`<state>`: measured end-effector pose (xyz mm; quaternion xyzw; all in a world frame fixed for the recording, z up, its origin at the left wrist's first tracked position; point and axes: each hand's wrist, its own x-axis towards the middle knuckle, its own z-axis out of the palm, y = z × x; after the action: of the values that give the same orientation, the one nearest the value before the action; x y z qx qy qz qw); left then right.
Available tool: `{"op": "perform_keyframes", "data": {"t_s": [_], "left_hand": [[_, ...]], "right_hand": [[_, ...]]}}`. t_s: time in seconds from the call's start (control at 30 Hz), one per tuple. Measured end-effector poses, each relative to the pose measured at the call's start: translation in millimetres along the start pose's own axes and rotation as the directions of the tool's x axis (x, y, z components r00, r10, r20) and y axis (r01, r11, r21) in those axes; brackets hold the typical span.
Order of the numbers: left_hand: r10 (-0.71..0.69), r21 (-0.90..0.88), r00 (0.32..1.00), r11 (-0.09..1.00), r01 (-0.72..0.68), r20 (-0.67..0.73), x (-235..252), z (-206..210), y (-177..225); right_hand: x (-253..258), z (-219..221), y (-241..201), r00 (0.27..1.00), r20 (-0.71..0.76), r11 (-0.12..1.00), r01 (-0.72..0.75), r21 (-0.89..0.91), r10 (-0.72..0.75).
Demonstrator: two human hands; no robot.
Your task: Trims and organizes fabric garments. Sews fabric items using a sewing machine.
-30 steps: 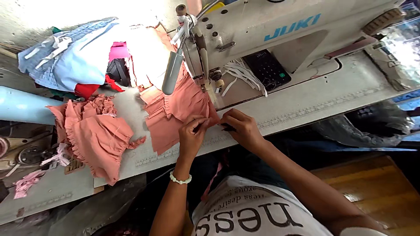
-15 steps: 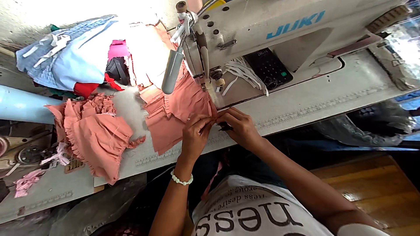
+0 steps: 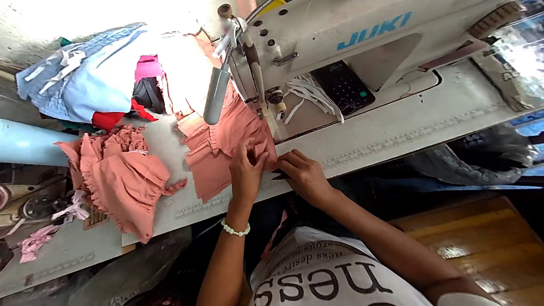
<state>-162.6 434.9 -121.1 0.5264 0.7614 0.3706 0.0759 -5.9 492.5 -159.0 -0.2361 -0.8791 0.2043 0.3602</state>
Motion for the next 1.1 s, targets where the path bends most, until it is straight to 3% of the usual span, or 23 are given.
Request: {"op": "perform_keyframes", "data": {"t_s": [0.13, 0.33, 0.5, 0.6, 0.8, 1.1], "left_hand": [[0.017, 0.049, 0.998, 0.999, -0.02, 0.056, 2.8, 4.7, 3.7], [0.152, 0.089, 0.988, 0.984, -0.152, 0.005, 13.2, -5.2, -31.4], [0.218, 0.008, 0.975, 0.976, -0.219, 0.039, 22.3, -11.6, -37.2], [0.326, -0.026, 0.945, 0.945, -0.325, 0.039, 15.3, -7.8, -26.1], [0.541, 0.16, 0.838, 0.824, -0.544, 0.066, -1.3, 10.7, -21.5], [0.57, 0.193, 0.817, 0.794, -0.576, 0.092, -7.0, 14.2, -23.9]], "right_hand": [[1.7, 4.4, -3.0, 1.0, -0.004, 1.0, 0.013, 0.028, -0.013], [3.1, 9.4, -8.3, 1.0, -0.019, 1.0, 0.009, 0.022, -0.009], [-0.3, 8.7, -12.0, 1.0, -0.02, 0.999, -0.022, -0.032, 0.021], [-1.3, 7.7, -11.2, 1.0, -0.022, 1.0, -0.02, -0.013, 0.02], [-4.3, 7.9, -9.0, 0.999, -0.037, 1.0, 0.017, -0.014, -0.018], [-5.0, 3.9, -7.2, 0.998, -0.038, 0.994, 0.054, -0.099, -0.058]]}}
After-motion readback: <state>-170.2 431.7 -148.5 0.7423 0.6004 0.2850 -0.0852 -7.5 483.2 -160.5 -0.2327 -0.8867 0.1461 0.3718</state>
